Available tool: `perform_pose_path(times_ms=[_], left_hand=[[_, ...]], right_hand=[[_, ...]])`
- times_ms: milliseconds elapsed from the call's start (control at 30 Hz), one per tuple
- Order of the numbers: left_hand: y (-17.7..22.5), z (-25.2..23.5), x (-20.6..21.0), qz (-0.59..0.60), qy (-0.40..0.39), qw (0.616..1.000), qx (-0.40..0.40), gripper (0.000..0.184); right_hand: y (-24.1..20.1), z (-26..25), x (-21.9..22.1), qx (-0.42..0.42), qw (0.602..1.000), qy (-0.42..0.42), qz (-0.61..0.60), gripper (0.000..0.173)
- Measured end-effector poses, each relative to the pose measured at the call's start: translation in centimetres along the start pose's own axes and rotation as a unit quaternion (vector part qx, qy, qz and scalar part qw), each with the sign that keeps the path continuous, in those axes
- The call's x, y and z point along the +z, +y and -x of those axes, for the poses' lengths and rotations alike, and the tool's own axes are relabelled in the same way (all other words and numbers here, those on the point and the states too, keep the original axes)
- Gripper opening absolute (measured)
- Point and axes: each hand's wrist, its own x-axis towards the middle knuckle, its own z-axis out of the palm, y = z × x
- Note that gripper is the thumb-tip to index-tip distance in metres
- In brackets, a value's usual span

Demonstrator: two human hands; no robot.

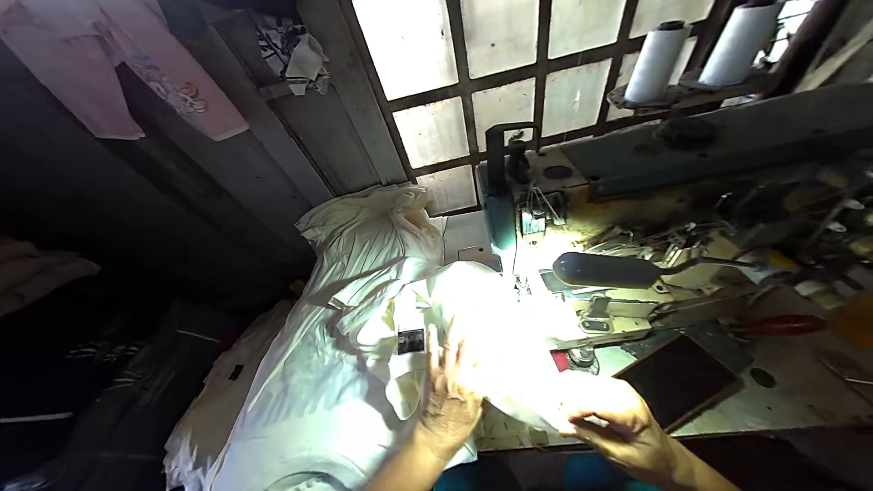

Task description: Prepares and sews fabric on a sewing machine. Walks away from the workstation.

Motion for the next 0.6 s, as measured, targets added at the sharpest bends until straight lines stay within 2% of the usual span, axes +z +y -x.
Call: perform_pose_path(times_ms=[67,133,200,267,300,400,467,533,600], left_hand=[[-1.6,-2.9,-1.6,-0.026,0.069,0.997,-0.015,0.027],[-2.5,-4.7,-2.4,-0.026,0.062,0.996,0.052,0.022],[-3.0,-4.6,-1.5,0.022,-0.01,0.987,0.158,0.027],[-3.1,-3.5,0.1,0.077,-0.073,0.972,0.21,0.036],[-3.3,-3.1,0.6,0.082,-0.074,0.971,0.21,0.038],[-4.0,-3.4,0.2,0.064,0.037,0.98,0.186,0.031],[-3.8,-4.0,-1.2,0.046,0.077,0.976,0.199,0.029],[-3.2,-4.6,-2.4,0.025,0.063,0.977,0.204,0.03],[-2.8,-5.1,-3.0,0.004,0.017,0.983,0.185,0.028]], right_hand=[[0.9,1.6,0.3,0.015,1.0,0.004,-0.017,0.019],[1.3,2.8,0.8,0.027,1.0,0.009,0.01,0.02],[1.7,3.3,0.7,0.024,0.999,0.013,0.041,0.019],[2.1,4.0,0.4,0.03,0.998,0.017,0.052,0.019],[2.5,4.5,0.3,0.036,0.998,0.014,0.049,0.019],[3.3,5.0,-0.1,0.043,0.999,-0.004,0.028,0.02],[2.1,4.4,-0.5,0.052,0.998,-0.025,0.026,0.021],[0.7,3.5,-1.2,0.057,0.996,-0.05,0.048,0.02],[0.9,3.3,-1.5,0.061,0.995,-0.051,0.057,0.02]])
